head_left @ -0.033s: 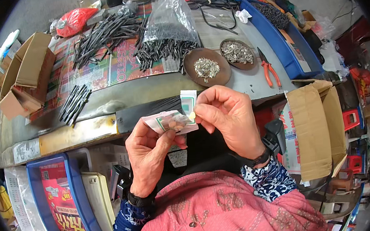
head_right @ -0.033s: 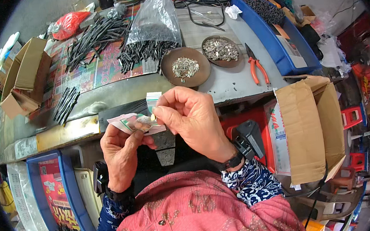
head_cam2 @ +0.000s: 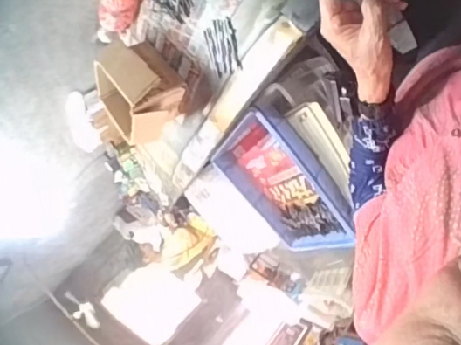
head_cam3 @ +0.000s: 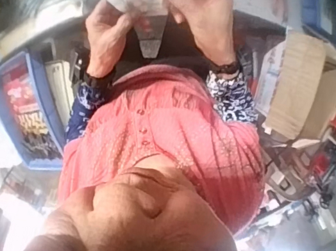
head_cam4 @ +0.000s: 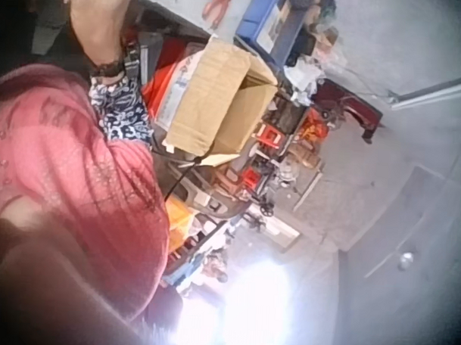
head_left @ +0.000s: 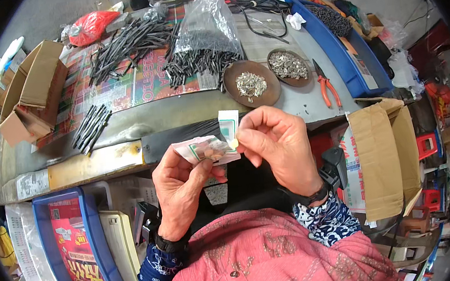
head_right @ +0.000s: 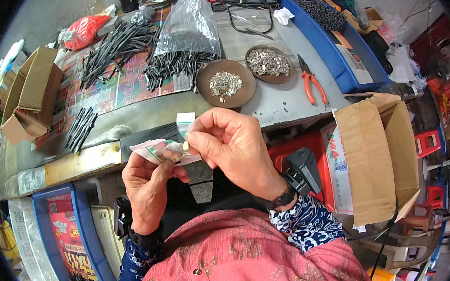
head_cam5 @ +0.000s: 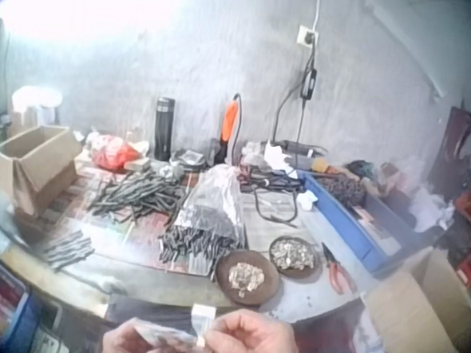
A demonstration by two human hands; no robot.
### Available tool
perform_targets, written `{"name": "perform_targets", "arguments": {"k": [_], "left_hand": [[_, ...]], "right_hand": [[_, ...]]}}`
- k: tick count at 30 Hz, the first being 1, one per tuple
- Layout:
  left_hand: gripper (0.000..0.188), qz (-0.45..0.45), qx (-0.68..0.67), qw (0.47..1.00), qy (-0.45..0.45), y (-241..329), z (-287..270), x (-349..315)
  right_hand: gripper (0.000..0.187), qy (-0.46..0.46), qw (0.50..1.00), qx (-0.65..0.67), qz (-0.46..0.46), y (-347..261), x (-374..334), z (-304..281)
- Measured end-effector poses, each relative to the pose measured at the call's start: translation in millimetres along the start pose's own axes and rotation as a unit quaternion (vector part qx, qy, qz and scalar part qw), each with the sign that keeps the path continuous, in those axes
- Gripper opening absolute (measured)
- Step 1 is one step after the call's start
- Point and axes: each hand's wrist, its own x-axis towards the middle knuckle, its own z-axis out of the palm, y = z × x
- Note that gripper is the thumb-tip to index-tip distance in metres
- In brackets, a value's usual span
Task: The person repeatedly picks up short black wires and small metal connectors from a workbench, inserts the connectors into the wire ends, and uses pliers to crimp them. The person also briefly handles a small packet of connectors. The assembled components are placed on the table.
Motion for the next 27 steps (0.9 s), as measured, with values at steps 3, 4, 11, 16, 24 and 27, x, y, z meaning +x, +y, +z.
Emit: {"name": "perform_targets", "arguments": {"k": [3, 4, 11, 16, 24, 27], "left_hand": [[0.025, 0.000, -0.021, 1.000, 0.006, 3, -2, 1], [0.025, 0.008, -0.015, 1.000, 0.005, 4, -2, 1], [0.020, 0.006, 0.011, 0.999, 0.035, 9, -3, 0], [0.021, 0.031, -0.048, 0.998, -0.018, 10, -9, 2], [0.024, 0.018, -0.100, 0.995, 0.006, 16, -19, 9], [0.024, 0.025, -0.093, 0.995, 0.016, 16, -18, 15]], "right_hand": [[0.008, -0.021, 1.000, 0.016, 0.011, -18, -16, 7], [0.010, -0.036, 0.998, 0.007, 0.042, -28, -27, 8], [0.012, -0.282, 0.877, 0.331, -0.205, -36, -54, 45], [0.016, -0.389, 0.858, 0.295, -0.158, -36, -49, 39], [0.036, -0.034, 0.908, -0.354, -0.223, -46, -14, 14], [0.037, -0.044, 0.918, -0.359, -0.163, -26, 3, 15]]}}
